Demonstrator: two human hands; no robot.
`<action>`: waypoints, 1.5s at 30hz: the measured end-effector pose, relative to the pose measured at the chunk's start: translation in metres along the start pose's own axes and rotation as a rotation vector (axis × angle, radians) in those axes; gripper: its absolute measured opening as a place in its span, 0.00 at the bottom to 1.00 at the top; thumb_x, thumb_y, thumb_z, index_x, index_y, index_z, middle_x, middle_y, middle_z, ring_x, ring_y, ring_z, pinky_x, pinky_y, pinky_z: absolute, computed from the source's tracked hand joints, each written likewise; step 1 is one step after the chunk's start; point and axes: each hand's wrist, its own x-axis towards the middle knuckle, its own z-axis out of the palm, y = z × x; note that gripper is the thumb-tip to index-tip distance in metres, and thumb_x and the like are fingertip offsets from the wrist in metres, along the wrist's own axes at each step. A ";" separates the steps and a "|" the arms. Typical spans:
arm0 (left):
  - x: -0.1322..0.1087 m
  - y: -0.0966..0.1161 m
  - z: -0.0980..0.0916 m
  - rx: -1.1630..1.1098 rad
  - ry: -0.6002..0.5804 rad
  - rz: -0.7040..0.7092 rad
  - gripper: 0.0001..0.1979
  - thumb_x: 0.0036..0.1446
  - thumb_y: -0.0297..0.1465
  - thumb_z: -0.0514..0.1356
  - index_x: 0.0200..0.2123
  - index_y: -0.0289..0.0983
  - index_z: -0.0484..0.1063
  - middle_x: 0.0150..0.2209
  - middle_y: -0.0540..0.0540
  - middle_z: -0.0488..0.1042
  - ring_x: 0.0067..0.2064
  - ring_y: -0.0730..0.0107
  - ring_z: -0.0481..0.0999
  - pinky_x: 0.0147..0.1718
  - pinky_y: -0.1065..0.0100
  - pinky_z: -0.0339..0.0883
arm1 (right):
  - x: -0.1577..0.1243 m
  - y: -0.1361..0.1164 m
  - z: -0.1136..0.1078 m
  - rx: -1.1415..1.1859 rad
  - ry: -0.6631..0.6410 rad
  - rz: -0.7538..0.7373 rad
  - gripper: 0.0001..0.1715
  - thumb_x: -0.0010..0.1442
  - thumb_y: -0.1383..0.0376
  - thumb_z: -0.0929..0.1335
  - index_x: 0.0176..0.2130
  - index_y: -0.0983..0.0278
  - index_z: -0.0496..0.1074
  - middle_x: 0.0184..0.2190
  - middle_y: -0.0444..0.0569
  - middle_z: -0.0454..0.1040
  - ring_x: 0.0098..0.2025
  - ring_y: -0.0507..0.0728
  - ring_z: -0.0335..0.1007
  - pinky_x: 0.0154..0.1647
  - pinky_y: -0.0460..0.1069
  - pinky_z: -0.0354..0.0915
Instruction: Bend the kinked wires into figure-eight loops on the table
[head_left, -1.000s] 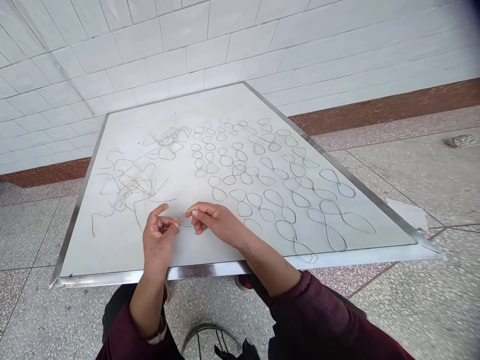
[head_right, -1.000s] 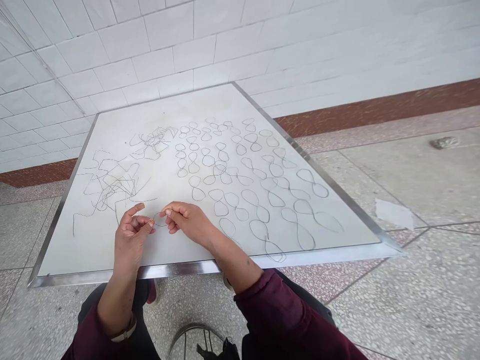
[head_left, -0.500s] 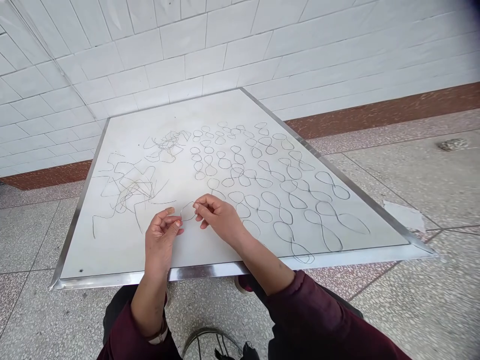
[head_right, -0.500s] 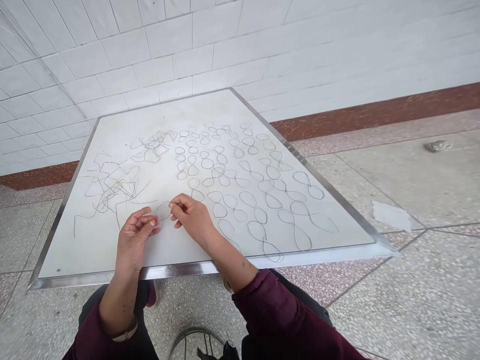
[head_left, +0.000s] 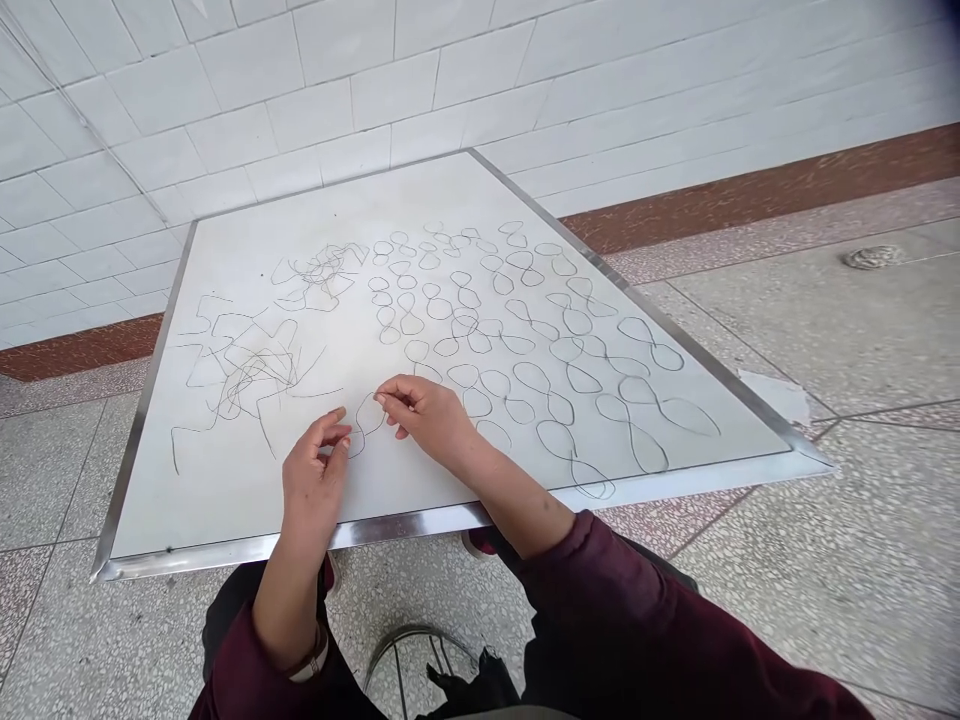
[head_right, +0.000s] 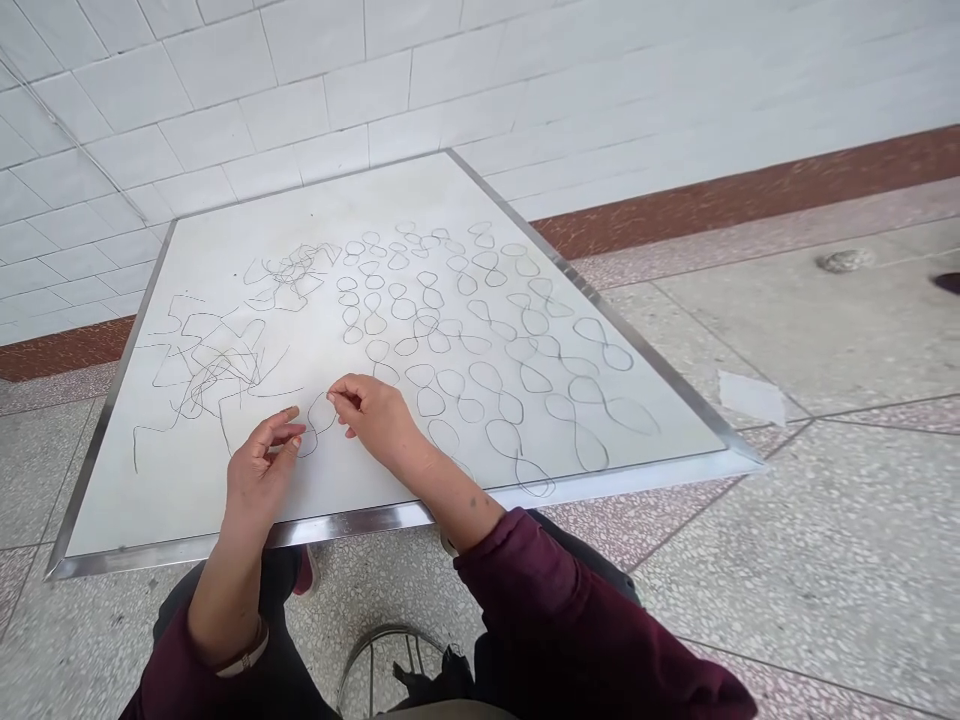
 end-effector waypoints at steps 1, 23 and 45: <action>0.000 -0.002 0.001 0.035 0.016 0.017 0.17 0.60 0.33 0.60 0.53 0.43 0.75 0.44 0.44 0.80 0.42 0.63 0.77 0.41 0.63 0.69 | 0.000 0.000 0.000 -0.011 -0.004 0.003 0.08 0.60 0.61 0.67 0.33 0.62 0.74 0.28 0.44 0.71 0.26 0.50 0.70 0.25 0.46 0.71; 0.052 0.008 0.039 0.714 0.254 0.397 0.21 0.61 0.25 0.53 0.56 0.39 0.72 0.34 0.41 0.76 0.41 0.56 0.72 0.34 0.64 0.65 | -0.051 -0.005 0.004 0.066 -0.057 -0.338 0.11 0.64 0.66 0.65 0.39 0.58 0.77 0.32 0.46 0.74 0.31 0.53 0.70 0.33 0.49 0.66; 0.066 0.028 0.079 0.533 0.185 0.211 0.26 0.62 0.31 0.54 0.64 0.41 0.60 0.39 0.48 0.78 0.39 0.65 0.75 0.36 0.64 0.65 | -0.056 0.014 0.000 0.097 -0.091 -0.367 0.11 0.63 0.70 0.65 0.37 0.61 0.77 0.33 0.45 0.76 0.33 0.53 0.71 0.35 0.48 0.66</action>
